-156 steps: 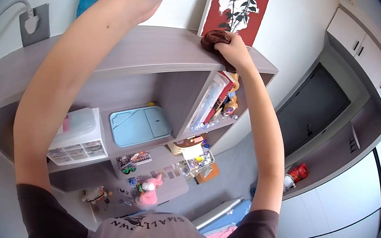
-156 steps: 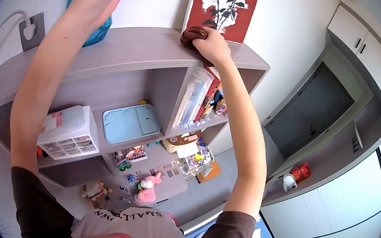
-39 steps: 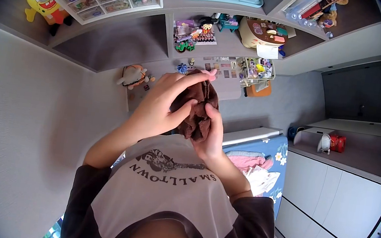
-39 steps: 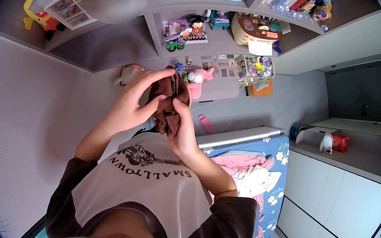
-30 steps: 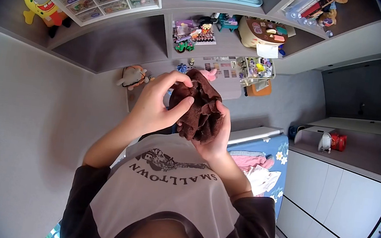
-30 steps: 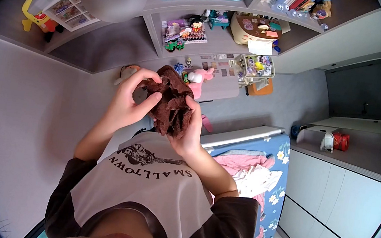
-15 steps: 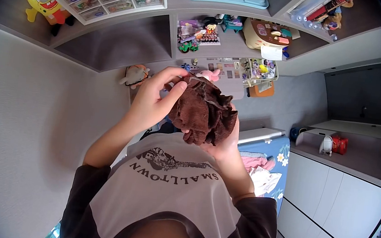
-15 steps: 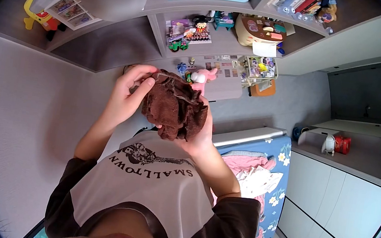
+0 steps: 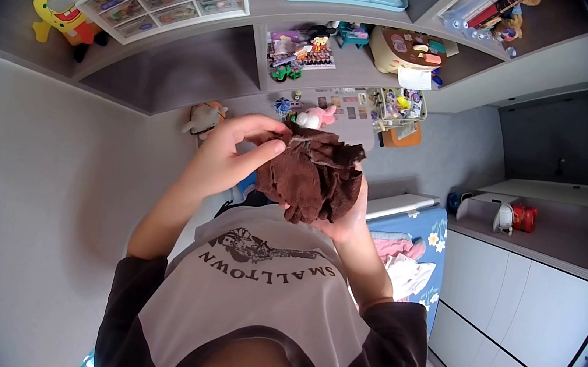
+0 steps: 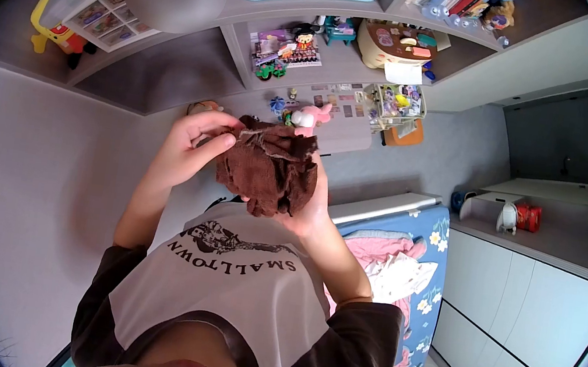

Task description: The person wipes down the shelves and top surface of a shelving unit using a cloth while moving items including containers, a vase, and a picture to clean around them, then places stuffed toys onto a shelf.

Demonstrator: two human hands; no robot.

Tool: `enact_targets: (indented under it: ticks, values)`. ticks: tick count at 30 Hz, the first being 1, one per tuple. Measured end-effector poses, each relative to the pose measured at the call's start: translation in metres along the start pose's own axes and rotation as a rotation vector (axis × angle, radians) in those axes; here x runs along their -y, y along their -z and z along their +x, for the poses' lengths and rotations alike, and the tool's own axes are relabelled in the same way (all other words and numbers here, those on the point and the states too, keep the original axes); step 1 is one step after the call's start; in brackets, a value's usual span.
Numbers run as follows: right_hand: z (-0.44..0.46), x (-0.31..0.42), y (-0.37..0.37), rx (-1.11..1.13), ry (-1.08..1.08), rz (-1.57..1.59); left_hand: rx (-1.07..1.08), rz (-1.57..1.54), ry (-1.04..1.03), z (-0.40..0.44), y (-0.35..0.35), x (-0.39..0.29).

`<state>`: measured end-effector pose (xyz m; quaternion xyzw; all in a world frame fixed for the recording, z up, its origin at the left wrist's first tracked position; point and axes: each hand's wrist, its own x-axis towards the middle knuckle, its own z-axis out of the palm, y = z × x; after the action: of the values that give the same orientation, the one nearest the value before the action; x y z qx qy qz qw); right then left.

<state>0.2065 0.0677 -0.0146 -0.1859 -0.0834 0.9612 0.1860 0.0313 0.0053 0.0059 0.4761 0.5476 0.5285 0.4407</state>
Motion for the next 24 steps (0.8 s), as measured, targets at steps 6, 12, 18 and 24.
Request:
enact_targets:
  ticks: [6, 12, 18, 24]
  values:
    - [0.000, -0.006, 0.007, -0.044, 0.000, -0.005, 0.115, 0.017, 0.020, 0.004, -0.003, 0.011]
    - [0.004, -0.013, 0.018, -0.046, -0.032, -0.073, 0.036, 0.272, -0.142, -0.001, -0.016, 0.023]
    - [0.014, -0.019, 0.033, -0.116, -0.048, -0.104, 0.081, 0.485, -0.289, -0.004, -0.020, 0.030]
    - [0.014, -0.011, 0.020, -0.103, -0.074, -0.189, -0.054, 0.212, -0.307, -0.003, -0.011, 0.028]
